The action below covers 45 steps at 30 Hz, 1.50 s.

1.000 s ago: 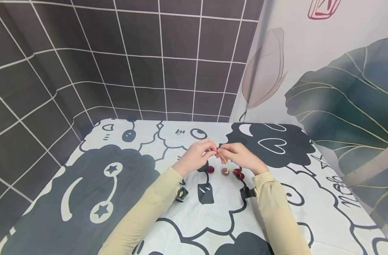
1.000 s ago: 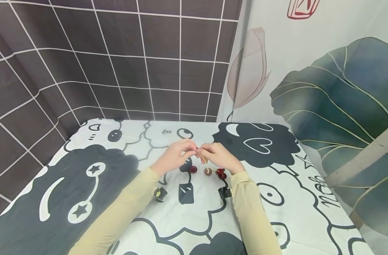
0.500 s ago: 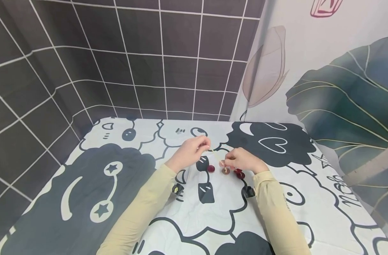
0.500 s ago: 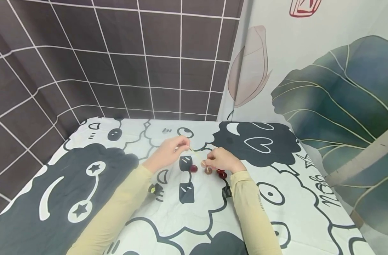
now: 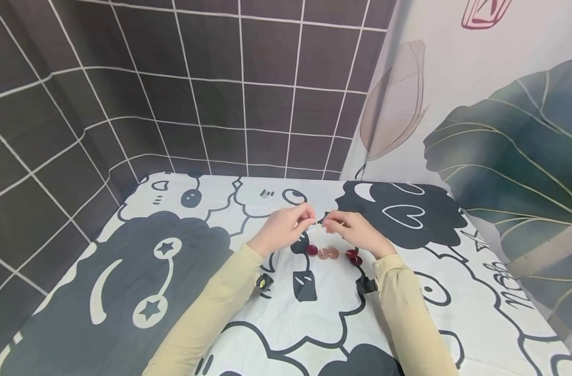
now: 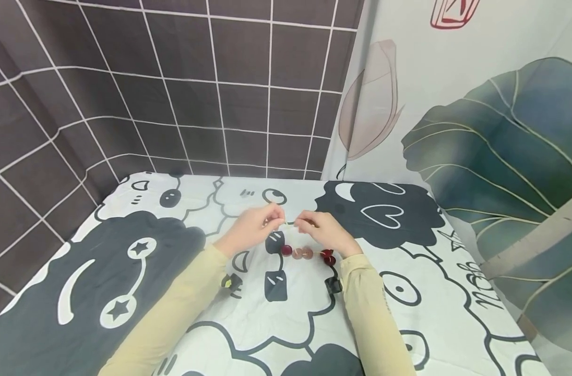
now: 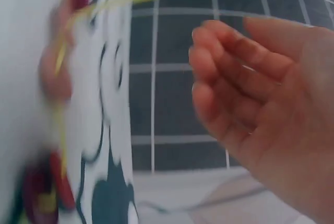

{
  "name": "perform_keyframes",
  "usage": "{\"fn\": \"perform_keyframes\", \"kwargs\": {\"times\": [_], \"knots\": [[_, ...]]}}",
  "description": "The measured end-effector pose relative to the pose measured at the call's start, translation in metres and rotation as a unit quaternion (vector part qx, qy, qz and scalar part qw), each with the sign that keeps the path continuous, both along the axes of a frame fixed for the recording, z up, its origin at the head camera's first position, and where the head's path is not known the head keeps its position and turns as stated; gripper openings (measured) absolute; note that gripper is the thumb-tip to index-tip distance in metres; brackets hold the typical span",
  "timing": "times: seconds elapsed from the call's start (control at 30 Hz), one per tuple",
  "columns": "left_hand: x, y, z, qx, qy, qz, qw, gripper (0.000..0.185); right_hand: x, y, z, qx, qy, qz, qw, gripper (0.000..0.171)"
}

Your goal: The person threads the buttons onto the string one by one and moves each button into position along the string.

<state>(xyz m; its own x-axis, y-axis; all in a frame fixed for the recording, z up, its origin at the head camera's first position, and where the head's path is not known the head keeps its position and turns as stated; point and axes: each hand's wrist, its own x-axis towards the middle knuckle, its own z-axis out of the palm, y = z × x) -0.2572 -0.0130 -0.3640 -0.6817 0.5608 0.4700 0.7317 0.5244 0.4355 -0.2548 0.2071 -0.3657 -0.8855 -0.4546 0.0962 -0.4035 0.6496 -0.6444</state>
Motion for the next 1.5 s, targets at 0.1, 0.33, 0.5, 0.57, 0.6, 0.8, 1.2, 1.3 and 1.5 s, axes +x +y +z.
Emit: {"fn": "perform_keyframes", "kwargs": {"times": [0.1, 0.33, 0.5, 0.57, 0.6, 0.8, 1.2, 1.3, 1.5], "knots": [[0.001, 0.0, -0.003, 0.002, 0.009, 0.005, 0.9999, 0.006, 0.004, -0.01, 0.006, -0.062, -0.017, 0.015, 0.998, 0.025], [0.0, 0.004, -0.006, 0.007, 0.032, 0.006, 0.9994, 0.005, 0.006, -0.013, 0.009, -0.081, -0.02, 0.0, 0.997, 0.011], [-0.001, 0.007, -0.008, 0.004, -0.045, -0.007, 0.9989, 0.013, 0.006, -0.009, 0.009, -0.063, -0.023, -0.004, 0.998, 0.012], [-0.002, 0.008, -0.011, -0.026, -0.094, -0.008, 0.9952, 0.016, 0.006, -0.006, 0.008, -0.057, -0.018, -0.006, 0.998, 0.012], [-0.003, 0.009, -0.013, -0.051, -0.111, -0.009, 0.9925, 0.018, 0.005, -0.005, 0.008, -0.054, -0.016, -0.006, 0.998, 0.011], [-0.006, 0.011, -0.029, -0.193, -0.106, -0.053, 0.9742, 0.027, 0.004, -0.003, 0.007, -0.033, 0.011, 0.028, 0.999, 0.006], [-0.004, 0.016, -0.044, -0.236, -0.103, -0.063, 0.9643, 0.02, 0.004, -0.001, 0.006, -0.007, 0.015, 0.076, 0.997, 0.008], [-0.003, 0.016, -0.043, -0.239, -0.108, -0.054, 0.9634, 0.019, 0.004, 0.0, 0.006, -0.005, 0.009, 0.088, 0.996, 0.011], [-0.007, 0.01, -0.036, -0.205, -0.126, -0.051, 0.9692, 0.022, 0.005, 0.001, 0.007, 0.005, 0.015, 0.085, 0.996, 0.012]]}}
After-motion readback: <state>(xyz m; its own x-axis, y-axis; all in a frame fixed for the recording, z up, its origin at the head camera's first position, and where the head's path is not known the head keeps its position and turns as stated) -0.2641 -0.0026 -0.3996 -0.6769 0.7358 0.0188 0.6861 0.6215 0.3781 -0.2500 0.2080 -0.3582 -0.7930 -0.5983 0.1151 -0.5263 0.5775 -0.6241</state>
